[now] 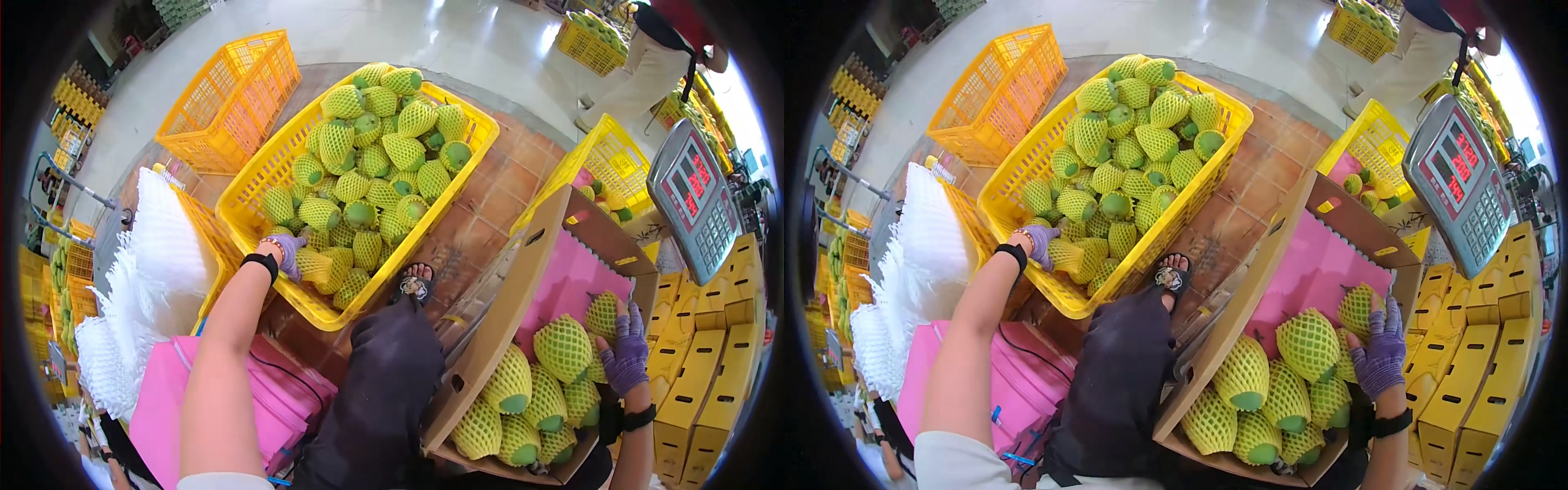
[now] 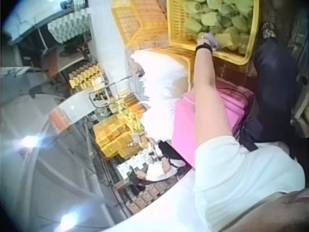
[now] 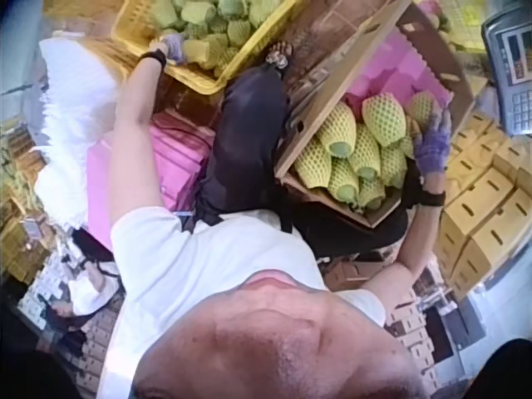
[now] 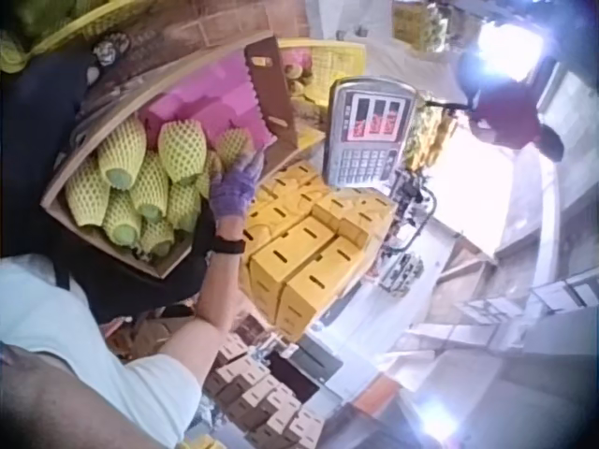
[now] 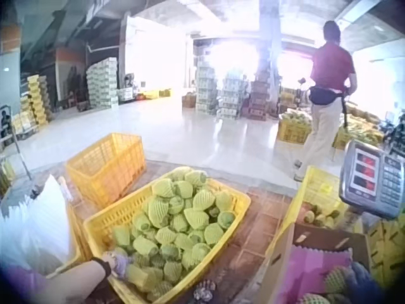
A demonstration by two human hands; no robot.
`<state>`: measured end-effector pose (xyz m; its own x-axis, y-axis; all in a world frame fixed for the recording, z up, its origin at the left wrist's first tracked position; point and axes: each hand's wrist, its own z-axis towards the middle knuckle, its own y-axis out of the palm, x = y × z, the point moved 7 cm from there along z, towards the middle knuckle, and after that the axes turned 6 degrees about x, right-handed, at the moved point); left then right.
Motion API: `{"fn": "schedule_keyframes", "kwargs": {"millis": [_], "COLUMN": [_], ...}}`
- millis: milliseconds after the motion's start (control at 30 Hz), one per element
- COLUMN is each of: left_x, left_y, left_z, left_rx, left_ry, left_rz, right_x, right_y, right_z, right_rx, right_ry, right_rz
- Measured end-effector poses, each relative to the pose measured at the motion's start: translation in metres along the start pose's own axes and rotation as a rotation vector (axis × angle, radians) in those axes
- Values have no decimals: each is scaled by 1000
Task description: Packing mangoes into boxes and weighing them in a produce shop.
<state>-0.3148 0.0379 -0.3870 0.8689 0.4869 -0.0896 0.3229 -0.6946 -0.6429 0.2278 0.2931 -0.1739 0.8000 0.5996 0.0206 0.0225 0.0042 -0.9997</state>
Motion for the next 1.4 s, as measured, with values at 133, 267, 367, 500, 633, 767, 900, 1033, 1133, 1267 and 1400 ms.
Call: {"fn": "schedule_keyframes", "kwargs": {"millis": [133, 267, 367, 500, 633, 767, 900, 1033, 1133, 1267, 1400], "left_x": [-12, -22, -4, 50, 136, 210, 261, 282, 298, 306, 310], "left_y": [5, 8, -13, -68, -116, -154, -152, -134, -113, -104, -99], "left_z": [8, -11, -30, -73, -164, -274, -333, -340, -347, -354, -350], "left_rx": [23, 41, 109, 287, 501, 985, 1000, 243, 65, 176, 243], "left_ry": [45, -145, -84, 396, 914, 1166, 1332, 1471, 1469, 1484, 1391], "left_rz": [-507, -1390, -1650, -1734, -1401, -795, -645, -1468, -1605, -1518, -1408], "right_x": [0, 4, 3, -33, -98, -157, -178, -171, -169, -166, -167], "right_y": [-1, 0, -4, -50, -91, -78, -74, -60, -51, -37, -28], "right_z": [-2, -1, -4, -18, -48, -55, -72, -100, -111, -119, -122], "right_rx": [-9, -40, -64, 235, 262, -273, -437, -451, -310, -308, -394], "right_ry": [-24, 20, 42, -127, -251, 70, 123, 257, 132, 127, 191], "right_rz": [36, -17, -15, -76, 607, 1817, 2177, 2546, 2646, 2749, 2794]}}
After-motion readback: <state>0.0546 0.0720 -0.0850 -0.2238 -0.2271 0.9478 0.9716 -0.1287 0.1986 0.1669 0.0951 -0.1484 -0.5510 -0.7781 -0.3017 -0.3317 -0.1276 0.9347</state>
